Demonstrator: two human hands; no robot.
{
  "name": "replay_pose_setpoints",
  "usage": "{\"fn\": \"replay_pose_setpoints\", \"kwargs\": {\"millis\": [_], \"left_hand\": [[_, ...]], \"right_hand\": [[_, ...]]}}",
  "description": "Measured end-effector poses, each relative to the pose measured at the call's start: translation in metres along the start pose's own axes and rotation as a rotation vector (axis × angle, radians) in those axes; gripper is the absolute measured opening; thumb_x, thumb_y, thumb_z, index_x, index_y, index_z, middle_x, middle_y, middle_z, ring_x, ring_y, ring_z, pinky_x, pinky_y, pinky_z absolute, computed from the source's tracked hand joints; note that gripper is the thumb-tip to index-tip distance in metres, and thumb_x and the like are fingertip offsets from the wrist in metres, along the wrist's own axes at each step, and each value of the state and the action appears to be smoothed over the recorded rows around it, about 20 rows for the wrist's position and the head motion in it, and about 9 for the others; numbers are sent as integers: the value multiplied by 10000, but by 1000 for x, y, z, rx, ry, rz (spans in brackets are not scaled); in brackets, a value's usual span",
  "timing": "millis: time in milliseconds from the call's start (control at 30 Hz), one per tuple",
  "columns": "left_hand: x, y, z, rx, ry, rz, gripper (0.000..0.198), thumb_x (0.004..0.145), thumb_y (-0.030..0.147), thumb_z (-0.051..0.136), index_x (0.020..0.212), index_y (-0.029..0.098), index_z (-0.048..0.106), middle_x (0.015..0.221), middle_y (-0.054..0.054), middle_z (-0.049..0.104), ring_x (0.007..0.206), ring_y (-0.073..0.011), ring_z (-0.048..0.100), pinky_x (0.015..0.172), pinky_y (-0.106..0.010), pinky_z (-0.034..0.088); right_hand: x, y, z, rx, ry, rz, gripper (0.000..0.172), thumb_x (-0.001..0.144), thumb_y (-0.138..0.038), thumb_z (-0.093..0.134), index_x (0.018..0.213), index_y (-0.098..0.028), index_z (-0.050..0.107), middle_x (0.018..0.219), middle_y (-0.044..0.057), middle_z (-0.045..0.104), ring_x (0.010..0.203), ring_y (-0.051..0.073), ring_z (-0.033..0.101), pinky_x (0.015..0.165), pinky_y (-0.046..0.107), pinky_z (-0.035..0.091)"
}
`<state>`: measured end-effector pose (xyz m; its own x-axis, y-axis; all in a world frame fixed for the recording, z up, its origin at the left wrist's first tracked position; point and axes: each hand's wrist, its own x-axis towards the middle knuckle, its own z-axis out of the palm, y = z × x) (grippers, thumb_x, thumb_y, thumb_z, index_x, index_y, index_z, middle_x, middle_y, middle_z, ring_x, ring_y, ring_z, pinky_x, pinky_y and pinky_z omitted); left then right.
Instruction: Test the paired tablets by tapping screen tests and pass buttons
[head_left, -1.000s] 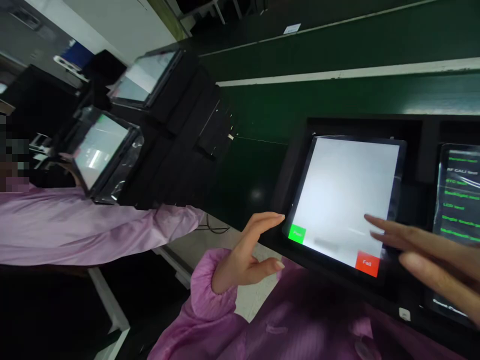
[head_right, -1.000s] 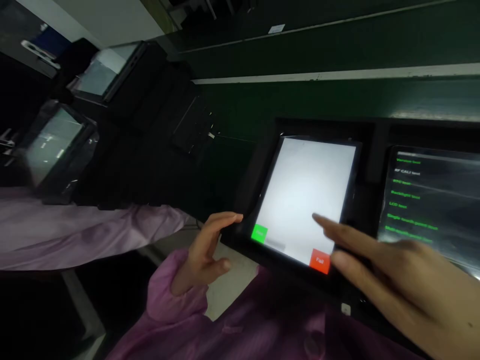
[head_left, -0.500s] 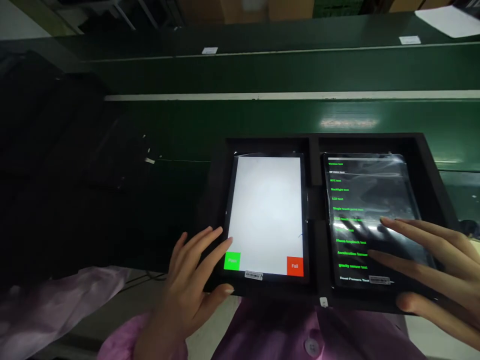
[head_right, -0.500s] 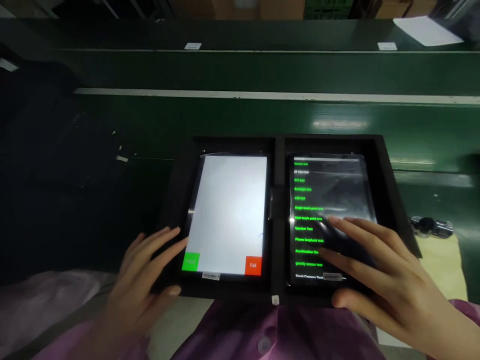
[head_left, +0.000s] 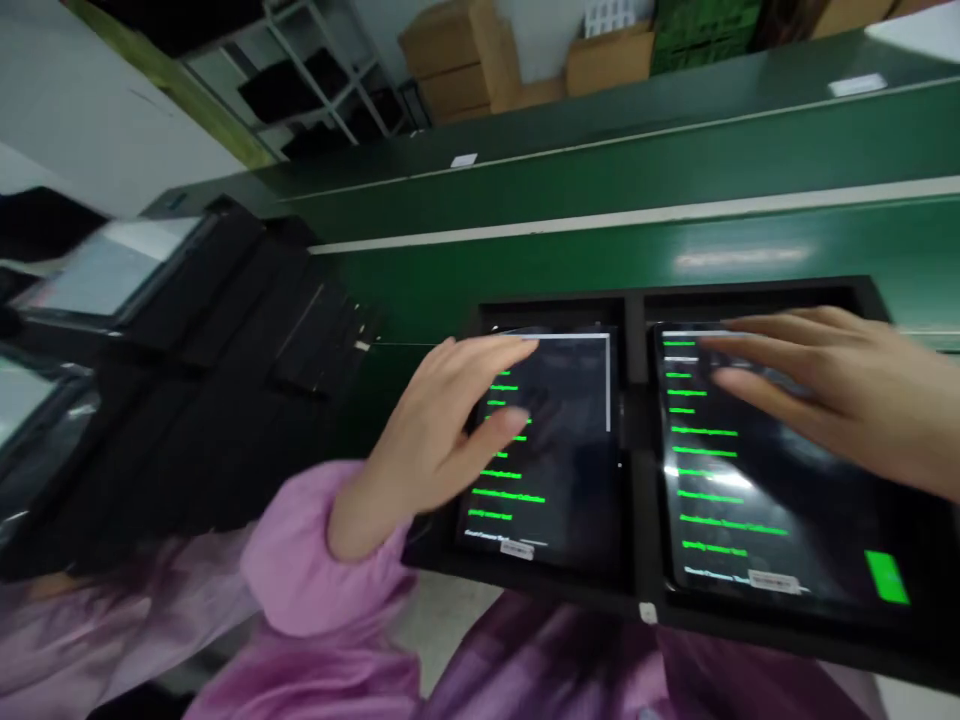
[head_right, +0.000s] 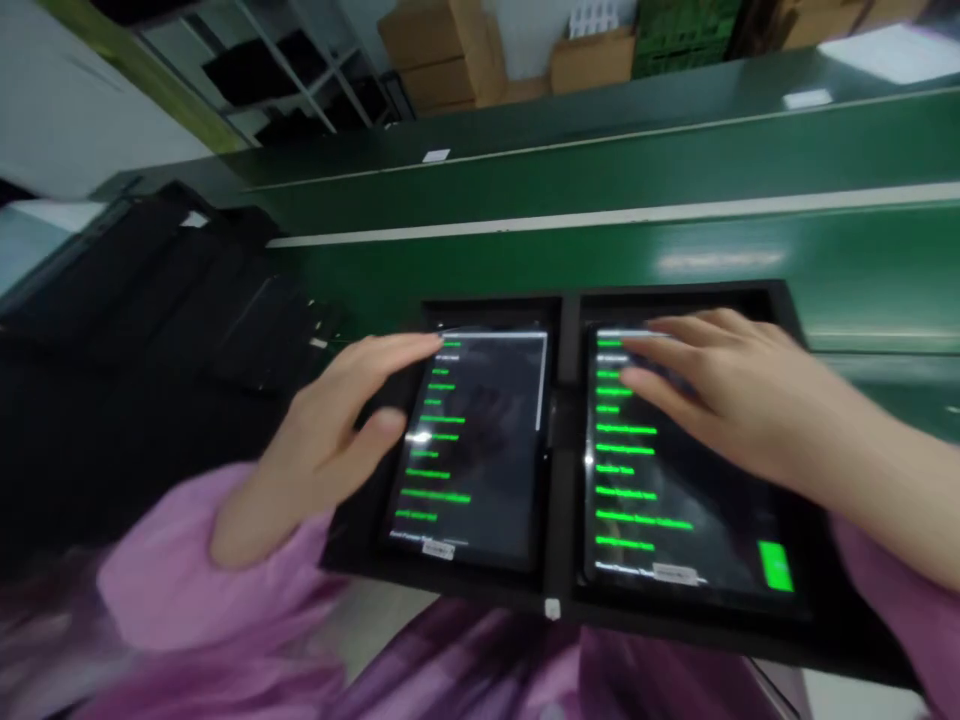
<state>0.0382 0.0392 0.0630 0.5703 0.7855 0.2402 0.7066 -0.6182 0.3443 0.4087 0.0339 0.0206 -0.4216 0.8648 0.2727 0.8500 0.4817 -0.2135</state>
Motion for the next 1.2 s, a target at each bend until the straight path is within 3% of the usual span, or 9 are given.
{"fn": "replay_pose_setpoints", "kwargs": {"millis": [67, 133, 233, 367, 667, 900, 1067, 1200], "left_hand": [[53, -2, 13, -45, -134, 10, 585, 1088, 618, 312, 1403, 257, 649, 1396, -74, 697, 1294, -289, 634, 1140, -454, 492], [93, -3, 36, -48, -228, 11, 547, 1075, 589, 352, 1321, 240, 694, 1321, -71, 727, 1228, -288, 659, 1095, -449, 525], [118, -3, 70, 41, -215, 65, 429, 1051, 398, 382, 1231, 198, 716, 1222, -95, 733, 1129, -284, 667, 1035, -442, 557], [114, -5, 88, 155, -108, 104, 371, 988, 249, 401, 1162, 189, 722, 1125, -110, 723, 1029, -290, 660, 883, -423, 600], [115, 10, 85, 227, -103, 20, 283, 1003, 215, 479, 1100, 172, 742, 1091, -97, 745, 1017, -258, 686, 869, -375, 610], [112, -5, 92, 212, 102, 236, 293, 1016, 259, 441, 945, 230, 723, 878, -59, 733, 832, -247, 693, 720, -350, 587], [114, -20, 102, 153, 211, 274, 356, 997, 360, 391, 913, 251, 720, 826, -63, 726, 782, -281, 700, 669, -388, 573], [118, -28, 102, 156, 65, 209, 373, 956, 385, 413, 959, 258, 764, 907, -67, 761, 850, -284, 726, 666, -366, 590]], "right_hand": [[34, -6, 10, -104, -160, 45, 634, 1092, -594, 309, 1330, -177, 722, 1245, 219, 704, 1084, 424, 659, 873, 597, 552], [52, -11, 19, -126, -190, 66, 548, 1114, -478, 348, 1370, -125, 680, 1213, 220, 681, 1096, 390, 638, 897, 532, 544], [56, -17, 25, -123, -175, 78, 450, 1121, -321, 347, 1353, -119, 676, 1168, 194, 658, 1079, 344, 616, 906, 463, 518], [51, -20, 24, -153, -174, 76, 377, 1089, -212, 381, 1276, -154, 703, 1170, 180, 650, 1058, 333, 601, 840, 434, 502], [48, -3, 34, -78, -29, -51, 410, 1122, -382, 408, 1286, -160, 711, 1033, 149, 672, 940, 307, 631, 773, 430, 541], [56, -26, 14, -46, -193, 137, 293, 1068, -259, 566, 1299, -154, 712, 1155, 165, 687, 1099, 322, 634, 896, 466, 537], [53, -44, 3, -58, -195, 107, 526, 976, -285, 722, 1483, -278, 582, 1337, 81, 666, 1203, 283, 588, 1068, 520, 465], [44, -53, -4, -4, -301, -18, 713, 956, -392, 780, 1580, -270, 458, 1553, 95, 525, 1293, 318, 513, 1093, 590, 455]]}}
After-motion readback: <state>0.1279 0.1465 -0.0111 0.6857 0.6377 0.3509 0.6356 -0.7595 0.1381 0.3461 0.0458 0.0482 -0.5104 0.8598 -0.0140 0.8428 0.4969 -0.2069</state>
